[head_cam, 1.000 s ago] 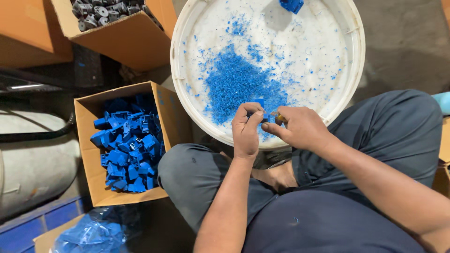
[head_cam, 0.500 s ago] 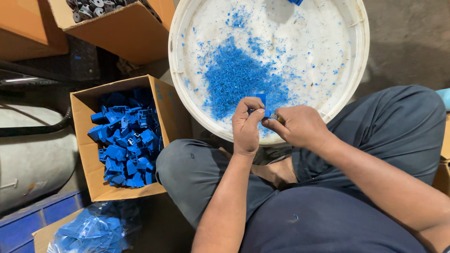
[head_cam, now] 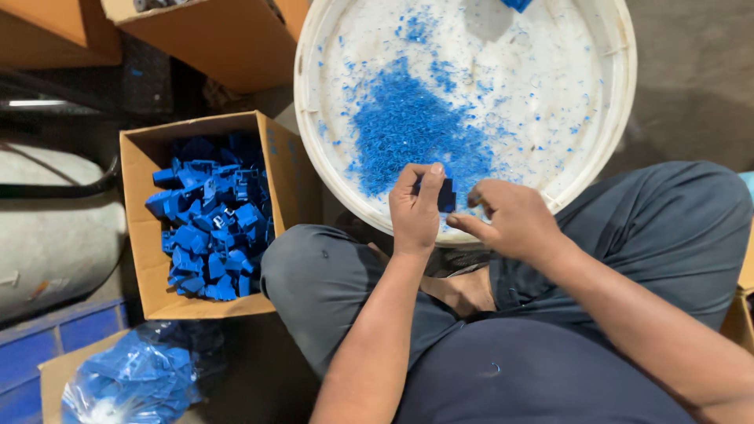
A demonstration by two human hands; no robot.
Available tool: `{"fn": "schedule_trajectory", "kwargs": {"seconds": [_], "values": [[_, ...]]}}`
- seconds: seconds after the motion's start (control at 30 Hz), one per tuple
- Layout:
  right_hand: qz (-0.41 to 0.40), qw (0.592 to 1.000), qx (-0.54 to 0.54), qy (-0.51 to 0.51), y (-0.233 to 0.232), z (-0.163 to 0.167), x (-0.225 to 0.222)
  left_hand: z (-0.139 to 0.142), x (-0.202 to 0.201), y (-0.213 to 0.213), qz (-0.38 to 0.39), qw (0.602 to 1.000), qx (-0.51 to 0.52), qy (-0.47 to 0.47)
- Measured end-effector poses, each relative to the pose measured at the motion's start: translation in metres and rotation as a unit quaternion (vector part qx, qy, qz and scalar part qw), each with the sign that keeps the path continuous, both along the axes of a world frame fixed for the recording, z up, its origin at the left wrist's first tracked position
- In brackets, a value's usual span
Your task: The person uses a tool to scrape excess material off blue plastic parts over a bucket, placing the finished parts into a box.
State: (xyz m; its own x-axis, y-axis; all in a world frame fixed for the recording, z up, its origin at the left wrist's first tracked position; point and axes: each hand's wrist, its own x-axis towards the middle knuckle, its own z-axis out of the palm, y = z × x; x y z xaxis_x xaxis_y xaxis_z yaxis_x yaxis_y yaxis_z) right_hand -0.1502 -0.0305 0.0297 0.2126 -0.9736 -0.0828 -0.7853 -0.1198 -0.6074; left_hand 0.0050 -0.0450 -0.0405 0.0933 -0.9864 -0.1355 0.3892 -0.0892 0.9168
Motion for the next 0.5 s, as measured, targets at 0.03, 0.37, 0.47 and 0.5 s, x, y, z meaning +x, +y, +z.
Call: {"fn": "schedule_trajectory", "kwargs": {"seconds": [0.03,0.37,0.47,0.5], "values": [[-0.020,1.000,0.009,0.004,-0.0002,0.0012,-0.0010,-0.0014,-0.0005,-0.0004,0.003,1.000,0.012,0.004],[0.041,0.997,-0.025,0.054,-0.0037,0.0085,0.0012,-0.0049,-0.0021,-0.0002,-0.015,0.999,0.017,-0.039],[0.060,0.995,-0.034,0.065,-0.0045,0.0102,0.0008,-0.0045,-0.0016,-0.0003,-0.022,0.998,0.017,-0.064],[0.060,0.995,-0.020,0.073,-0.0051,0.0109,0.0005,-0.0045,-0.0022,-0.0005,-0.023,0.997,0.014,-0.067]]}}
